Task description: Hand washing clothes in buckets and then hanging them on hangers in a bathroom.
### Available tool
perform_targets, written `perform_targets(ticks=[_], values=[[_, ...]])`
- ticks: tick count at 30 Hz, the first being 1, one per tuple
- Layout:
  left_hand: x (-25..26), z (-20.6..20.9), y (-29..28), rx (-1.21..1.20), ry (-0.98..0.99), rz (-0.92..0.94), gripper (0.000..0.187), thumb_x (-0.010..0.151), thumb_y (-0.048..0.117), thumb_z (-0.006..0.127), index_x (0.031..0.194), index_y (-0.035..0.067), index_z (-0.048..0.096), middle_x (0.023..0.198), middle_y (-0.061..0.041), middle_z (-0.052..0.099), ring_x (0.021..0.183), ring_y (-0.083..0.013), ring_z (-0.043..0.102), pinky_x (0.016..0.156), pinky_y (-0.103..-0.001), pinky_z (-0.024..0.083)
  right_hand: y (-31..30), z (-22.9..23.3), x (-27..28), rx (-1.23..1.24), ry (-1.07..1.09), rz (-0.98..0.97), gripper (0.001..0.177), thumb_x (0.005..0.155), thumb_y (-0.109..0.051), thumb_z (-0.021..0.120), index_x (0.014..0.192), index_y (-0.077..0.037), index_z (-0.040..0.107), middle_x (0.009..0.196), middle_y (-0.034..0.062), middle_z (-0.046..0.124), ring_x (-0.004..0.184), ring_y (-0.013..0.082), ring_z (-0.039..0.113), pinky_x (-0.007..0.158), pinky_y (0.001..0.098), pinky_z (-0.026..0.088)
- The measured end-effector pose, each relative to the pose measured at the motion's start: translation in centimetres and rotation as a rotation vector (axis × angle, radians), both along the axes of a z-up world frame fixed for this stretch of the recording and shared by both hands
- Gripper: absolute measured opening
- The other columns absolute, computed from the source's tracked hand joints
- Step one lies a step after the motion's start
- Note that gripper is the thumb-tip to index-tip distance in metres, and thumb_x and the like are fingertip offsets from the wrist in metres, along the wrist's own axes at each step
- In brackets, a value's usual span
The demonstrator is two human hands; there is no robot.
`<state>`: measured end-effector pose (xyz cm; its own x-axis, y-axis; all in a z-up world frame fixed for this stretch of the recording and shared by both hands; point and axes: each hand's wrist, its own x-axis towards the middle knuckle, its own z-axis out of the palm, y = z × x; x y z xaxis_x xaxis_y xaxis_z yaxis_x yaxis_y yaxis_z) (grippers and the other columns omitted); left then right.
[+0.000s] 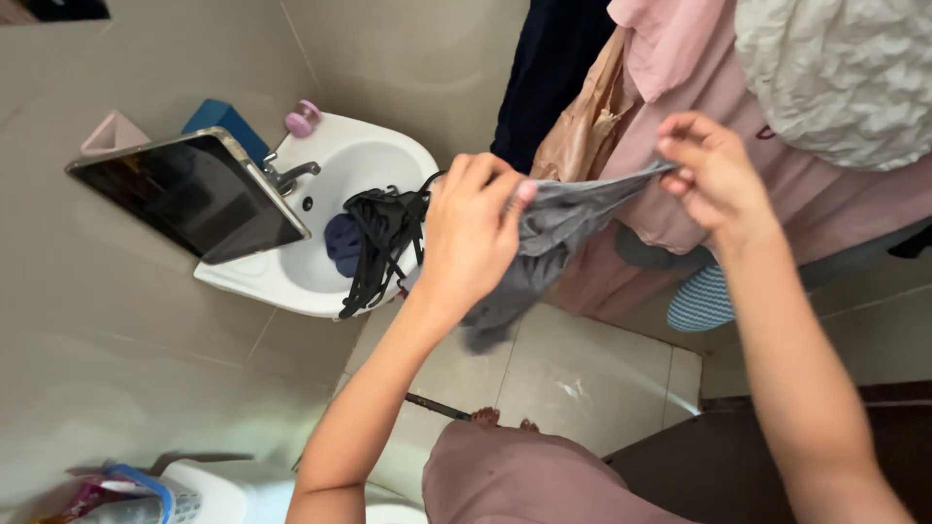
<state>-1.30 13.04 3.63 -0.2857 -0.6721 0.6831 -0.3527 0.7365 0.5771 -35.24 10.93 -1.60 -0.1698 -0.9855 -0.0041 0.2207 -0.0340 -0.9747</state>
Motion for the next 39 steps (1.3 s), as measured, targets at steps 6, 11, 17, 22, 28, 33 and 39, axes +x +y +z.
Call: perform_targets(ticks=[6,11,17,22,28,33,39], values=[[1.6,0.4,-2.1,0.275,-0.007,-0.061,0.023,0.106,0.023,0.054,0.107,0.005,0.068,0.083,-0.015,0.067,0.077,-0.0336,0.066,0.070,-0.040,0.051,1.0,-1.7,4.6,-0.179,0.296,0.036,0.007,0.105,-0.003,0.061,0.111,-0.005,0.063,0.089,-0.0011,0.060,0.073,0.0074,0.058,0.065,0.0266,0.056],[1.0,-0.2,-3.7,0.405,0.026,-0.204,0.023,0.107,0.026,0.053,0.109,0.006,0.063,0.079,-0.010,0.063,0.073,-0.0223,0.058,0.070,-0.036,0.050,3.2,-3.5,13.2,-0.525,0.284,-0.057,0.008,0.114,-0.011,0.057,0.120,-0.006,0.055,0.108,0.0045,0.064,0.102,0.0152,0.066,0.094,0.0321,0.059],[3.6,-0.2,-3.7,0.222,0.130,-0.375,0.021,0.097,0.016,0.063,0.110,0.005,0.051,0.098,-0.012,0.054,0.095,-0.0228,0.053,0.088,-0.038,0.047,3.8,-7.9,15.4,-0.790,0.841,0.126,0.037,0.097,-0.016,0.067,0.127,-0.001,0.051,0.115,0.0205,0.061,0.105,0.0322,0.062,0.095,0.0381,0.051],[7.3,-2.9,-2.5,0.263,-0.264,-0.106,0.023,0.079,0.004,0.063,0.101,0.012,0.065,0.105,-0.012,0.054,0.097,-0.0298,0.060,0.085,-0.042,0.051,2.6,-3.3,10.2,-0.720,1.184,0.488,0.026,0.089,-0.011,0.074,0.112,-0.002,0.066,0.094,0.0137,0.063,0.086,0.0303,0.064,0.076,0.0393,0.053],[9.5,-7.2,0.6,0.574,-0.845,0.175,0.018,0.085,0.017,0.064,0.094,0.023,0.078,0.125,-0.011,0.049,0.107,-0.0331,0.061,0.086,-0.048,0.054,4.7,3.4,10.2,-0.838,1.324,0.752,0.036,0.070,-0.001,0.070,0.106,-0.004,0.068,0.088,0.0060,0.067,0.084,0.0252,0.063,0.069,0.0375,0.053],[12.4,-8.4,3.3,0.683,-0.837,0.205,0.041,0.081,0.019,0.065,0.123,0.020,0.070,0.142,-0.014,0.041,0.119,-0.0384,0.048,0.083,-0.057,0.050,6.1,3.1,11.6,-1.035,1.494,0.782,0.033,0.066,-0.007,0.072,0.099,-0.006,0.069,0.077,0.0060,0.057,0.075,0.0263,0.058,0.061,0.0400,0.049],[14.8,-7.7,5.4,0.283,-0.549,-0.321,0.015,0.075,0.011,0.061,0.078,0.006,0.075,0.131,-0.009,0.058,0.128,-0.0345,0.049,0.107,-0.051,0.040,2.1,1.2,11.1,-0.960,1.411,0.735,0.026,0.070,-0.007,0.071,0.096,-0.006,0.070,0.077,0.0071,0.056,0.073,0.0270,0.055,0.061,0.0397,0.047]])
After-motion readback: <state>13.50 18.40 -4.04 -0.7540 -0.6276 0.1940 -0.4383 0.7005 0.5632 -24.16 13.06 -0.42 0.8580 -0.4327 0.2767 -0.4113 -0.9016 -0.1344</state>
